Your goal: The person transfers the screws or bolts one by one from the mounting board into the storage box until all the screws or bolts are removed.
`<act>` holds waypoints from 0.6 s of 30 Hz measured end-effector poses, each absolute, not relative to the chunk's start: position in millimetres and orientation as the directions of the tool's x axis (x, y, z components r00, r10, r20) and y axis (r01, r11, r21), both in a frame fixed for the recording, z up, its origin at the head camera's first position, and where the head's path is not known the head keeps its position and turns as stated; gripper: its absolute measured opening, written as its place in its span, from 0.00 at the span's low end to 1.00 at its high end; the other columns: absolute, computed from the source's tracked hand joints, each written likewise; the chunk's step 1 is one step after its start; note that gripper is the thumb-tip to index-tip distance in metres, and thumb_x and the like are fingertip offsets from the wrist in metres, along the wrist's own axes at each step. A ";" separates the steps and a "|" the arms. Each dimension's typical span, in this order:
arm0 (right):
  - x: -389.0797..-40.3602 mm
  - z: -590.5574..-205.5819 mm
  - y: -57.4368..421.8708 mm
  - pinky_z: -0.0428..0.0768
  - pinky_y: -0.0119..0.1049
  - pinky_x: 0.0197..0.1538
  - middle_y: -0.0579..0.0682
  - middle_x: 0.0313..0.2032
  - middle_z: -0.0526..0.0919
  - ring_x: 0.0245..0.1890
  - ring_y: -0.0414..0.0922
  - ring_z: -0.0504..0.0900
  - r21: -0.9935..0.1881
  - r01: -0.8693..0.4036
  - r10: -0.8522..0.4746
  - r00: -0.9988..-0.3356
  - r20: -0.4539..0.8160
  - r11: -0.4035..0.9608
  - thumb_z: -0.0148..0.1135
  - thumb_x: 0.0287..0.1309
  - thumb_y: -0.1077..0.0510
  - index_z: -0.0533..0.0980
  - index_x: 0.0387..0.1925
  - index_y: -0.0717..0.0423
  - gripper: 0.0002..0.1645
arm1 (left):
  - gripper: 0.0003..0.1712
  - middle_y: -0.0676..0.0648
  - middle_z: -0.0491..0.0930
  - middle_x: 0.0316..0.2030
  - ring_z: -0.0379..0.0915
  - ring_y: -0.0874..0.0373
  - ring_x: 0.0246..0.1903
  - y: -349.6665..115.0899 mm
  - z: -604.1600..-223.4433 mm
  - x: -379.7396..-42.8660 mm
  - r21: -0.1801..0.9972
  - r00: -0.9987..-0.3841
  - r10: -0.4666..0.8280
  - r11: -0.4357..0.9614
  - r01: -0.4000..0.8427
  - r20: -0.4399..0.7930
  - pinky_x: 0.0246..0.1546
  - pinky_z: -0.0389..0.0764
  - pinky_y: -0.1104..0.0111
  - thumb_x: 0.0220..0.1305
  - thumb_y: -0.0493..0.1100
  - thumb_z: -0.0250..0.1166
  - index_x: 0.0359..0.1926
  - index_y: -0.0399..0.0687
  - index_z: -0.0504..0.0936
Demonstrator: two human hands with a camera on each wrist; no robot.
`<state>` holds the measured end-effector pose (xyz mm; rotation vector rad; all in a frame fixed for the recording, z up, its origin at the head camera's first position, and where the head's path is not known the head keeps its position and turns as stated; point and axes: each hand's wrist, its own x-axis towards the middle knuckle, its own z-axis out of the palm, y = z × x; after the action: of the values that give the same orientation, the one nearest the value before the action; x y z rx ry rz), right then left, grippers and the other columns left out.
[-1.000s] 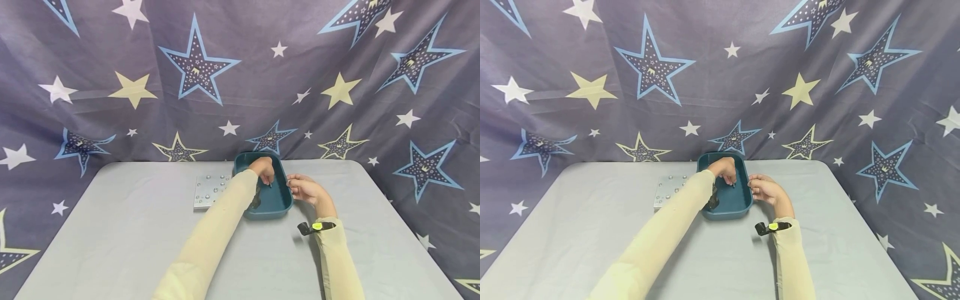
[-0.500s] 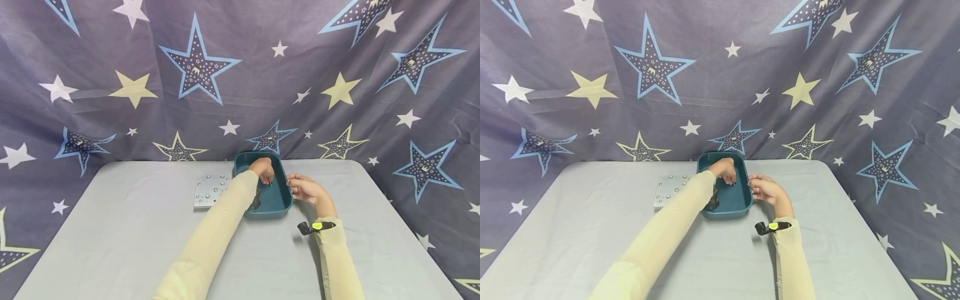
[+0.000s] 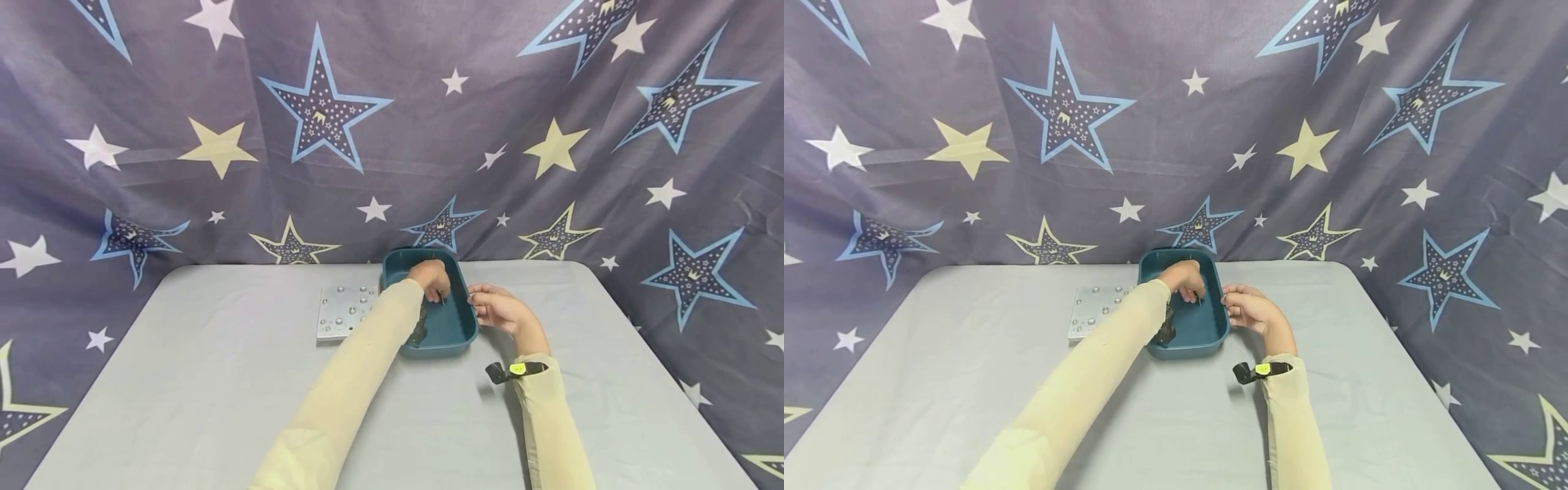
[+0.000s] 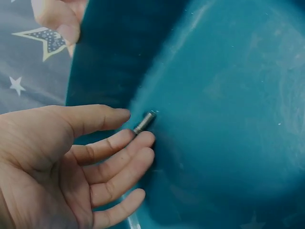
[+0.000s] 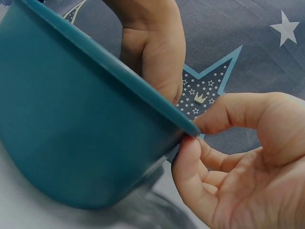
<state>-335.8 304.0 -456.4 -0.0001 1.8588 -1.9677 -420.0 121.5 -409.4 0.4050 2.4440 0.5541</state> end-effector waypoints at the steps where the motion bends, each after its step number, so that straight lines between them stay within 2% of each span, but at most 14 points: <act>1: -335.8 -456.7 303.5 0.76 0.28 0.31 0.40 0.27 0.75 0.24 0.33 0.71 -0.952 0.307 -0.307 -0.906 -0.290 -0.006 0.44 0.66 0.69 0.64 0.51 0.58 0.14 | 0.19 0.41 0.89 0.42 0.88 0.52 0.42 120.9 -408.6 -419.4 0.469 -0.773 0.407 0.868 0.162 -0.487 0.29 0.82 0.72 0.65 0.41 0.65 0.54 0.37 0.79; 7: -335.5 -457.8 301.7 0.76 0.29 0.32 0.40 0.28 0.74 0.25 0.33 0.70 -0.951 0.310 -0.309 -0.904 -0.297 0.010 0.44 0.66 0.69 0.63 0.52 0.59 0.14 | 0.22 0.40 0.86 0.49 0.87 0.49 0.48 118.2 -399.9 -413.1 0.477 -0.749 0.438 0.859 0.186 -0.497 0.48 0.86 0.65 0.67 0.44 0.64 0.58 0.37 0.78; 12: -336.2 -459.5 300.8 0.76 0.28 0.32 0.40 0.27 0.74 0.25 0.33 0.69 -0.949 0.315 -0.318 -0.900 -0.297 -0.003 0.44 0.66 0.69 0.63 0.52 0.59 0.14 | 0.26 0.38 0.86 0.50 0.85 0.47 0.51 112.8 -378.5 -405.6 0.455 -0.742 0.473 0.854 0.253 -0.475 0.54 0.84 0.62 0.69 0.48 0.64 0.60 0.35 0.75; 15: -336.5 -459.6 301.8 0.75 0.28 0.32 0.40 0.28 0.73 0.25 0.33 0.68 -0.952 0.306 -0.323 -0.901 -0.291 0.005 0.44 0.66 0.69 0.62 0.51 0.58 0.14 | 0.23 0.37 0.86 0.51 0.86 0.48 0.48 104.3 -362.0 -401.0 0.445 -0.738 0.510 0.839 0.314 -0.441 0.55 0.83 0.62 0.70 0.48 0.63 0.56 0.35 0.78; 16: -336.4 -459.2 302.2 0.75 0.28 0.32 0.40 0.28 0.73 0.25 0.33 0.69 -0.953 0.303 -0.323 -0.901 -0.289 0.007 0.44 0.66 0.69 0.63 0.51 0.58 0.14 | 0.20 0.37 0.86 0.50 0.86 0.48 0.45 100.7 -356.7 -399.4 0.444 -0.737 0.527 0.830 0.338 -0.423 0.55 0.83 0.61 0.71 0.48 0.63 0.52 0.36 0.80; 18: -335.9 -458.1 303.2 0.75 0.28 0.33 0.39 0.28 0.73 0.25 0.34 0.68 -0.955 0.296 -0.323 -0.904 -0.282 0.007 0.44 0.65 0.69 0.62 0.51 0.58 0.14 | 0.14 0.41 0.87 0.42 0.85 0.53 0.36 93.0 -347.2 -395.7 0.429 -0.741 0.558 0.812 0.395 -0.374 0.50 0.84 0.62 0.71 0.48 0.63 0.40 0.41 0.83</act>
<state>-335.9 303.2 -458.1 -0.0275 1.8669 -1.9492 -395.7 93.0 -347.2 0.7058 2.5019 0.4450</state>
